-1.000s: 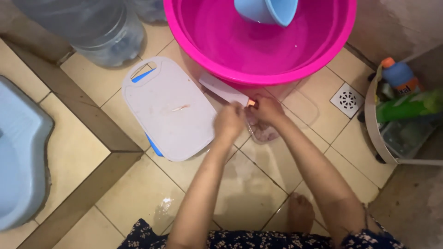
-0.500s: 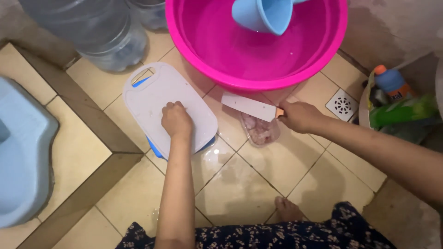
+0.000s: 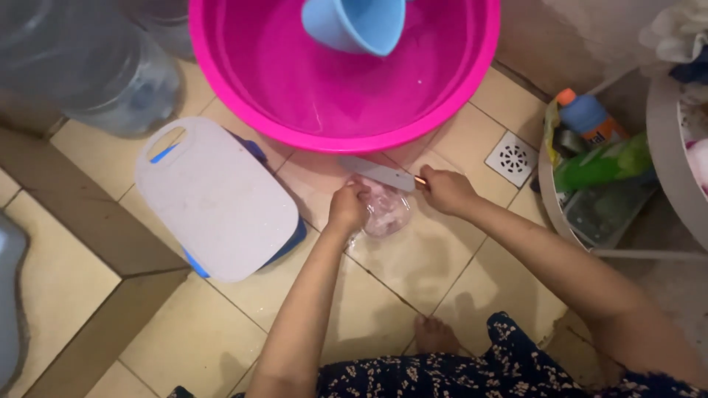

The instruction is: Preparing and cleaning raw chicken pieces on a cutting board using a knife and water.

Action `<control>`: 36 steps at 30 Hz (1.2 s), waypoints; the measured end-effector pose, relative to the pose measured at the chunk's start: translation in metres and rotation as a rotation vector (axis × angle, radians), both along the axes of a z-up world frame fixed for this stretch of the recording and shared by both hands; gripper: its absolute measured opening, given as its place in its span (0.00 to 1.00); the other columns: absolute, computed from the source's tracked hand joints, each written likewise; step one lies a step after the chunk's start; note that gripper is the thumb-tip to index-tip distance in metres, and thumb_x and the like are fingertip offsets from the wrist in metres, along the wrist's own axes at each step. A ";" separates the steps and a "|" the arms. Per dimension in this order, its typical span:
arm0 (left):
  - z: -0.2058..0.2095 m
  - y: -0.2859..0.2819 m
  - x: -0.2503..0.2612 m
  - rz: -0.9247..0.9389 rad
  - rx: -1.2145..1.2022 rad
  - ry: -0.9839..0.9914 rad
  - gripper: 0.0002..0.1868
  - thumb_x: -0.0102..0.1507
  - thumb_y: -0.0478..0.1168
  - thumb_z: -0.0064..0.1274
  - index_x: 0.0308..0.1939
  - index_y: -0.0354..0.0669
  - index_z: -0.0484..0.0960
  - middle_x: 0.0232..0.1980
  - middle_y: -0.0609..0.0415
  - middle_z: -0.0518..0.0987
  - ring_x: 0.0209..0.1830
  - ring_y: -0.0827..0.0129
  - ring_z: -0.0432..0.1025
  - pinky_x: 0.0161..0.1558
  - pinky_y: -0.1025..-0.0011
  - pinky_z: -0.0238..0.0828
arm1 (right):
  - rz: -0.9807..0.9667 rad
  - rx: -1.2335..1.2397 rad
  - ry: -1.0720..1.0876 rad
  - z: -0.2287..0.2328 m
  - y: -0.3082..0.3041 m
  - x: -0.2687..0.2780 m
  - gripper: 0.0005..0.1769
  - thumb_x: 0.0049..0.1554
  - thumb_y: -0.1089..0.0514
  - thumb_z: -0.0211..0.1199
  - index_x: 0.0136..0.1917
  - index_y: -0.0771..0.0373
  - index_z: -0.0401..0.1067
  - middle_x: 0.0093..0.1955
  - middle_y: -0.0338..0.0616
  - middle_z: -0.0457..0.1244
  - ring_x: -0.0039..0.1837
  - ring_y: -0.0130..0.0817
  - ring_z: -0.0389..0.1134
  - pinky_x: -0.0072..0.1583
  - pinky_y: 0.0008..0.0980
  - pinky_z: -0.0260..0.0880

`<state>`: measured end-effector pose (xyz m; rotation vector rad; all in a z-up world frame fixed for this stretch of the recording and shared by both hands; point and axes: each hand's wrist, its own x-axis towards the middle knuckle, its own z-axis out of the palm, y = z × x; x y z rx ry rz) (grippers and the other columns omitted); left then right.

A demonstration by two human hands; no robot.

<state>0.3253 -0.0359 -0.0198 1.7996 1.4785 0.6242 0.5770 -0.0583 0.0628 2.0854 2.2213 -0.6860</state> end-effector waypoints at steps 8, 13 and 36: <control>-0.028 0.011 -0.009 -0.351 0.127 0.560 0.17 0.61 0.33 0.50 0.53 0.46 0.82 0.56 0.47 0.80 0.56 0.53 0.74 0.52 0.56 0.73 | 0.086 0.083 0.008 0.004 0.019 0.007 0.11 0.58 0.52 0.58 0.53 0.58 0.67 0.46 0.51 0.70 0.49 0.55 0.71 0.47 0.54 0.70; 0.050 0.020 0.003 -0.585 0.001 0.789 0.28 0.54 0.39 0.55 0.60 0.52 0.76 0.69 0.56 0.70 0.74 0.63 0.58 0.62 0.54 0.63 | 0.064 0.037 0.046 0.000 0.021 0.004 0.11 0.57 0.55 0.57 0.54 0.54 0.69 0.48 0.47 0.70 0.51 0.52 0.72 0.49 0.52 0.71; -0.049 -0.015 0.039 -0.381 -0.141 1.015 0.22 0.67 0.44 0.48 0.66 0.53 0.75 0.71 0.53 0.68 0.67 0.56 0.66 0.60 0.35 0.59 | 0.051 0.063 0.095 0.009 0.003 -0.022 0.12 0.60 0.52 0.55 0.55 0.54 0.74 0.46 0.50 0.70 0.50 0.53 0.71 0.49 0.52 0.70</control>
